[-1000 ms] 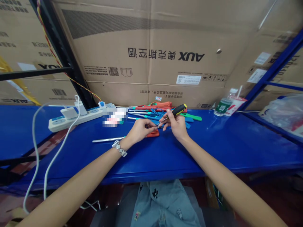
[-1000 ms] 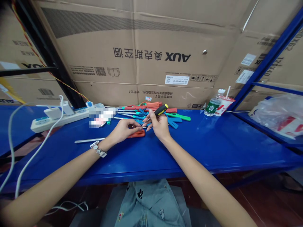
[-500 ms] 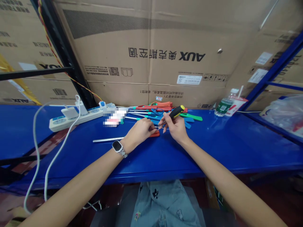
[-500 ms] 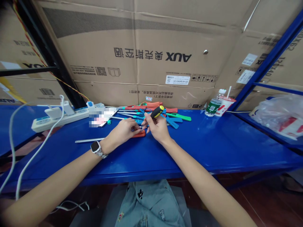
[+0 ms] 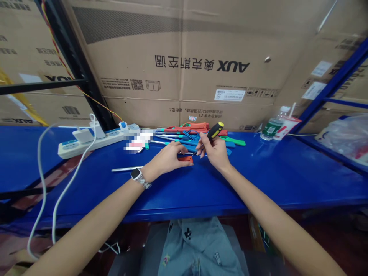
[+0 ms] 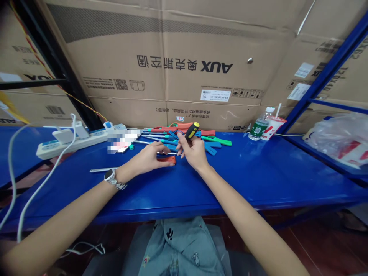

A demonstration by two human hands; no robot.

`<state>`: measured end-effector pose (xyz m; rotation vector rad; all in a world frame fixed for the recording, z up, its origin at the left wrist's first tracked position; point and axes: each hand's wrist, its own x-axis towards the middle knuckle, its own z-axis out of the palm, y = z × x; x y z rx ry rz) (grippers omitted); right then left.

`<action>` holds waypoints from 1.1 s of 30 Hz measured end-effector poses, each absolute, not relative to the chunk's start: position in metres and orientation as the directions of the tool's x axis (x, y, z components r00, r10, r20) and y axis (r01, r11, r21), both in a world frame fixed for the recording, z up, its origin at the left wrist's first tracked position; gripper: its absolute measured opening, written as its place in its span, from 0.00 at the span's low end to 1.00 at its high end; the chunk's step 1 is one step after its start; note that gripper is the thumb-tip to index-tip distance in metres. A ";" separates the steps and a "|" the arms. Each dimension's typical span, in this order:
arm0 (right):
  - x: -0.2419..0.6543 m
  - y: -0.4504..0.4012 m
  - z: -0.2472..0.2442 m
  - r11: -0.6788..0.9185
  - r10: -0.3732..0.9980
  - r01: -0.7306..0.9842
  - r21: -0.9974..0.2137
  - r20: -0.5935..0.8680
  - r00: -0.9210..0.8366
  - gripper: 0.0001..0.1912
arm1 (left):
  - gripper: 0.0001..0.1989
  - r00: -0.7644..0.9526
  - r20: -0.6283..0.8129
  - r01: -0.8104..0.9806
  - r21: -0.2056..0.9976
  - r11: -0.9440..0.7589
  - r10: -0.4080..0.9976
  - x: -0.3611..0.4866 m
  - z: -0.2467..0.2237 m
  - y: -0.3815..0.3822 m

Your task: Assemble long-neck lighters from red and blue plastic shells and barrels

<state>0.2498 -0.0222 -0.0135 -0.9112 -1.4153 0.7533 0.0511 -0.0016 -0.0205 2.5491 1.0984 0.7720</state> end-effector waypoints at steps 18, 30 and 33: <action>0.251 -0.016 -0.022 0.456 0.890 0.114 -0.883 0.451 -0.065 0.26 | 0.11 0.638 0.302 0.585 0.408 -0.701 0.708 0.050 -0.022 0.004; 0.246 -0.015 -0.024 0.476 0.879 0.132 -0.870 0.466 -0.096 0.24 | 0.10 0.643 0.314 0.568 0.417 -0.710 0.699 0.049 -0.021 0.004; 0.243 -0.014 -0.023 0.479 0.877 0.143 -0.866 0.470 -0.097 0.23 | 0.10 0.649 0.296 0.573 0.416 -0.706 0.701 0.049 -0.020 0.003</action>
